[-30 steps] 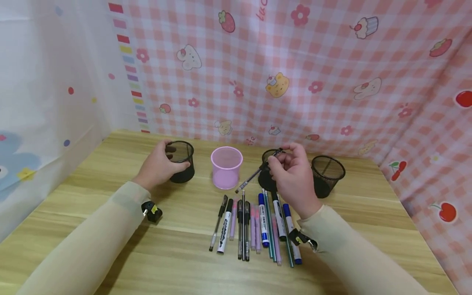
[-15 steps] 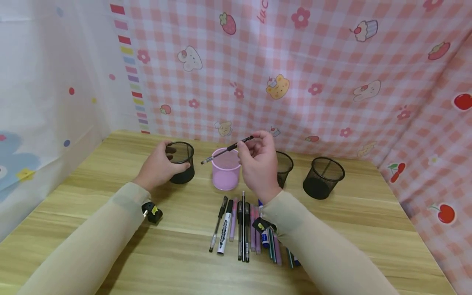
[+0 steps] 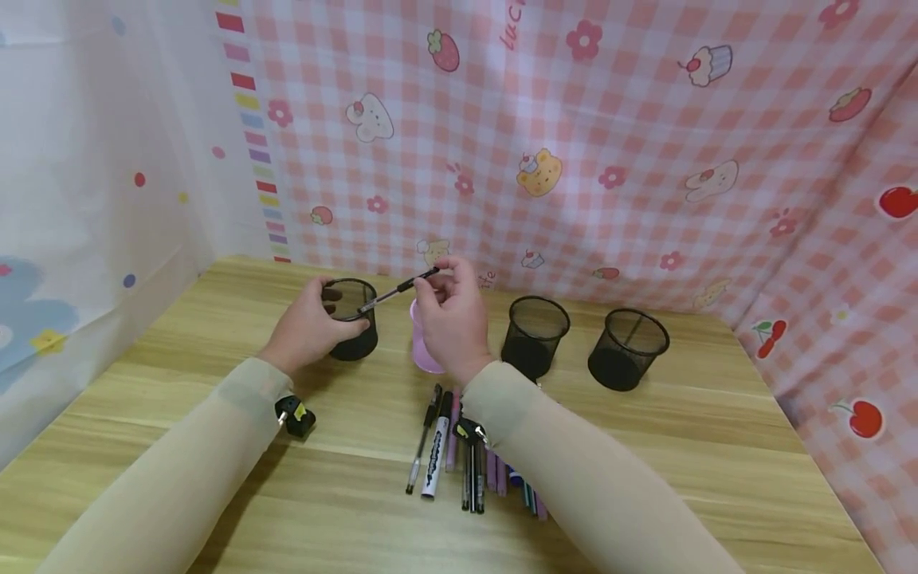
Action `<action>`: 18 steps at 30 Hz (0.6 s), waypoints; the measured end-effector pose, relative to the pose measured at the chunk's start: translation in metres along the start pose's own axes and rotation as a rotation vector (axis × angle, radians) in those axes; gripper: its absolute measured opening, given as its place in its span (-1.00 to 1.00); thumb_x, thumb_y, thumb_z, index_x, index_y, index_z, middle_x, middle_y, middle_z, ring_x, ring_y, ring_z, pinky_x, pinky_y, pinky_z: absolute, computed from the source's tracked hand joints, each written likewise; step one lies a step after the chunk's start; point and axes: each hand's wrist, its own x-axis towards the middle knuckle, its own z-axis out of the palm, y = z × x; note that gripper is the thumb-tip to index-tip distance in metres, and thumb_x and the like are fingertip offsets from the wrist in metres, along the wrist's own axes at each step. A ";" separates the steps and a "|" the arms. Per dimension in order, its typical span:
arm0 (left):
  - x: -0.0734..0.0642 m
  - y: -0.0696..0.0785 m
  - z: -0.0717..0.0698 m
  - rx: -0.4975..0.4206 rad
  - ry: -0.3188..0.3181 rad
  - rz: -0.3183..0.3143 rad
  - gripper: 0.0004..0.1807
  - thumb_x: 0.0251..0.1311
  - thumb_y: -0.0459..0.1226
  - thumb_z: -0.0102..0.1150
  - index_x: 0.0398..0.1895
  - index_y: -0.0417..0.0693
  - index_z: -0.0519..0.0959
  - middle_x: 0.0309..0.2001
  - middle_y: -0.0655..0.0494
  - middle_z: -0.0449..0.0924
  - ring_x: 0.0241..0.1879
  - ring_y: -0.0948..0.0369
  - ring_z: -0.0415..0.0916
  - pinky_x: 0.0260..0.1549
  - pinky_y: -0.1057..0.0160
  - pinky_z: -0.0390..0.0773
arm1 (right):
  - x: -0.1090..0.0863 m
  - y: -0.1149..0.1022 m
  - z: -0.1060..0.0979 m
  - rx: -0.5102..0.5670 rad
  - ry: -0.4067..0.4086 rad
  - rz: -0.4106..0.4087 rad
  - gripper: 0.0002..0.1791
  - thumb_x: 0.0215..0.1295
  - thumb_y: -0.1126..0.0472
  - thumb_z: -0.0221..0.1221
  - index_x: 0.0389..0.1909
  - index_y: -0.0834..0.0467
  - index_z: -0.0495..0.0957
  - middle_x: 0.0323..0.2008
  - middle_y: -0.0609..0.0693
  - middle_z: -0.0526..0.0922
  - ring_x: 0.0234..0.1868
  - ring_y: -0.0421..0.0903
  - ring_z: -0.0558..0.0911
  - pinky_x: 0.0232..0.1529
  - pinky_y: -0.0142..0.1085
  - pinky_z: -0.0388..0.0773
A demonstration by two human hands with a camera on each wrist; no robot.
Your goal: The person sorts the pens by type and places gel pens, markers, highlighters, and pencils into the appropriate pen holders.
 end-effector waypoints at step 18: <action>-0.001 0.001 0.000 -0.001 0.006 -0.002 0.18 0.19 0.11 0.47 0.64 -0.26 -0.01 0.50 -0.25 0.37 0.49 -0.21 0.34 0.45 -0.25 0.35 | -0.002 0.004 0.017 -0.175 -0.114 -0.025 -0.81 0.55 0.24 0.20 0.08 0.18 0.57 -0.15 0.13 0.79 -0.30 -0.16 0.59 -0.32 -0.43 0.52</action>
